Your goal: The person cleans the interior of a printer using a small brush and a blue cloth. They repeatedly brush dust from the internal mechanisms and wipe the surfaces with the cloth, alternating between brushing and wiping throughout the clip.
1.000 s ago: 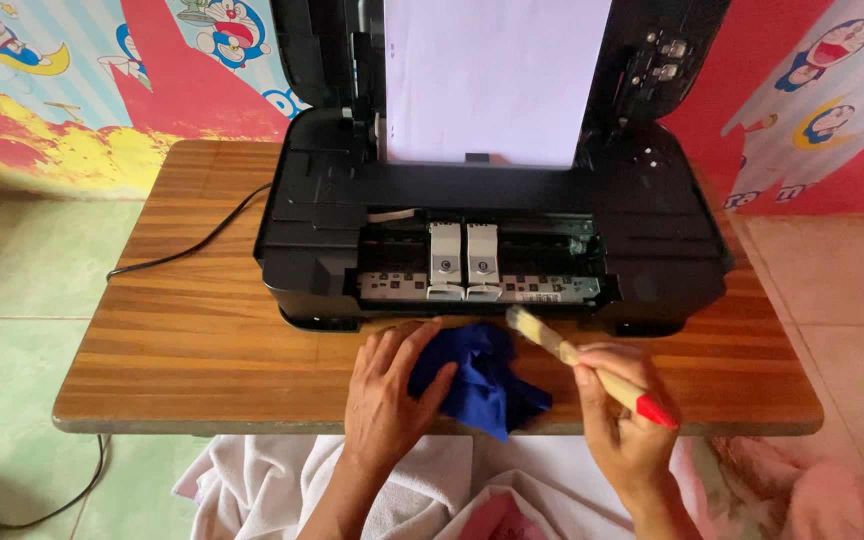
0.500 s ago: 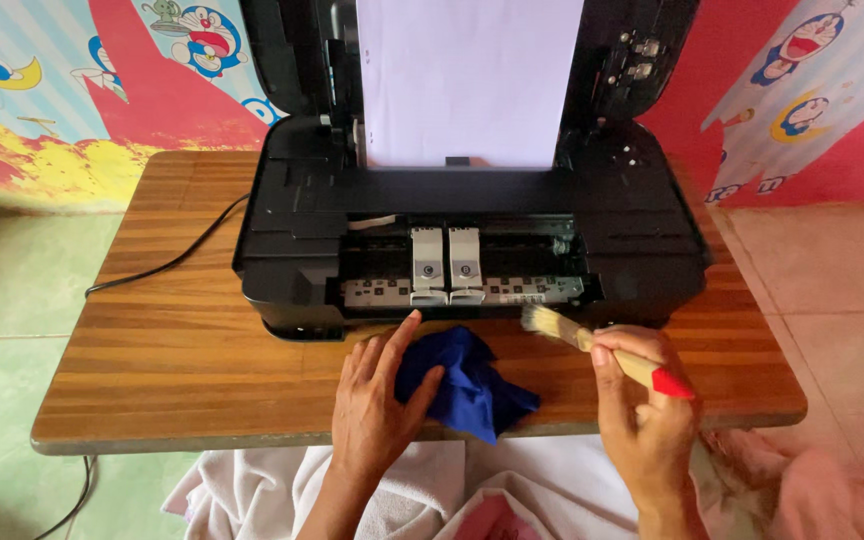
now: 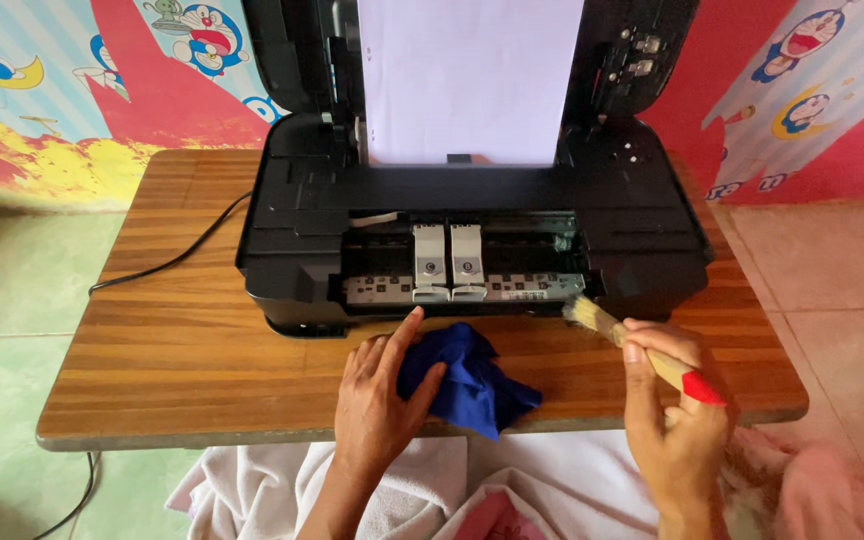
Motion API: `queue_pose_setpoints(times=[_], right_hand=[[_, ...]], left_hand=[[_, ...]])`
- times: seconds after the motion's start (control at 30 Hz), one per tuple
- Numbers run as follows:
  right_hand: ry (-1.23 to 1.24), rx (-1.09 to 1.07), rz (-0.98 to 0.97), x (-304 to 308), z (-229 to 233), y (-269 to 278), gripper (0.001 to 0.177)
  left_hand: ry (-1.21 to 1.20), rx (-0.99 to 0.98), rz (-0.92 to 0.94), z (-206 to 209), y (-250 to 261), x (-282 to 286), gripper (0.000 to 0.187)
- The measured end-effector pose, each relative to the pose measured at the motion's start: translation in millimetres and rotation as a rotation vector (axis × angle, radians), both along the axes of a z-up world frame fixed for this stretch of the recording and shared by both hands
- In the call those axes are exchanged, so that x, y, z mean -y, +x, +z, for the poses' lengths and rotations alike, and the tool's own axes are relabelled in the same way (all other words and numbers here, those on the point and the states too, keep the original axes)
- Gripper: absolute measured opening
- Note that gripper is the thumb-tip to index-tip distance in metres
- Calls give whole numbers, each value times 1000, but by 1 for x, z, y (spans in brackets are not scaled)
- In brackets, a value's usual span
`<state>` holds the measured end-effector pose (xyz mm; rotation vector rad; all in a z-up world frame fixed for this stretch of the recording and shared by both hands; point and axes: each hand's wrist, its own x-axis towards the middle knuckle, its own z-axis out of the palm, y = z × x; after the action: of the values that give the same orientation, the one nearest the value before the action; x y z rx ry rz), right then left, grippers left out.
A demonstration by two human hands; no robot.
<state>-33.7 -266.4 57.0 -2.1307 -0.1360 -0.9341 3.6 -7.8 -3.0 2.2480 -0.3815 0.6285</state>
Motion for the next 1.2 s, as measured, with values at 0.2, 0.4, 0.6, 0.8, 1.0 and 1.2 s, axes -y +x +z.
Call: queue_pose_setpoints(times=[0.2, 0.4, 0.6, 0.8, 1.0, 1.2], right_hand=[[78, 15, 309, -33, -6, 4, 12], [33, 0, 255, -44, -1, 8, 13], [25, 68, 387, -52, -1, 12, 15], [9, 19, 474, -55, -2, 14, 15], [25, -50, 466, -47, 5, 18, 13], [14, 89, 432, -43, 26, 38, 12]], left_hand=[[-4, 19, -8, 2, -1, 1, 70], [-8, -2, -5, 3, -2, 0, 69], [-6, -14, -5, 3, -1, 1, 69], [0, -24, -7, 3, -1, 0, 70], [-1, 14, -4, 2, -2, 0, 70], [-8, 12, -11, 2, -3, -1, 70]])
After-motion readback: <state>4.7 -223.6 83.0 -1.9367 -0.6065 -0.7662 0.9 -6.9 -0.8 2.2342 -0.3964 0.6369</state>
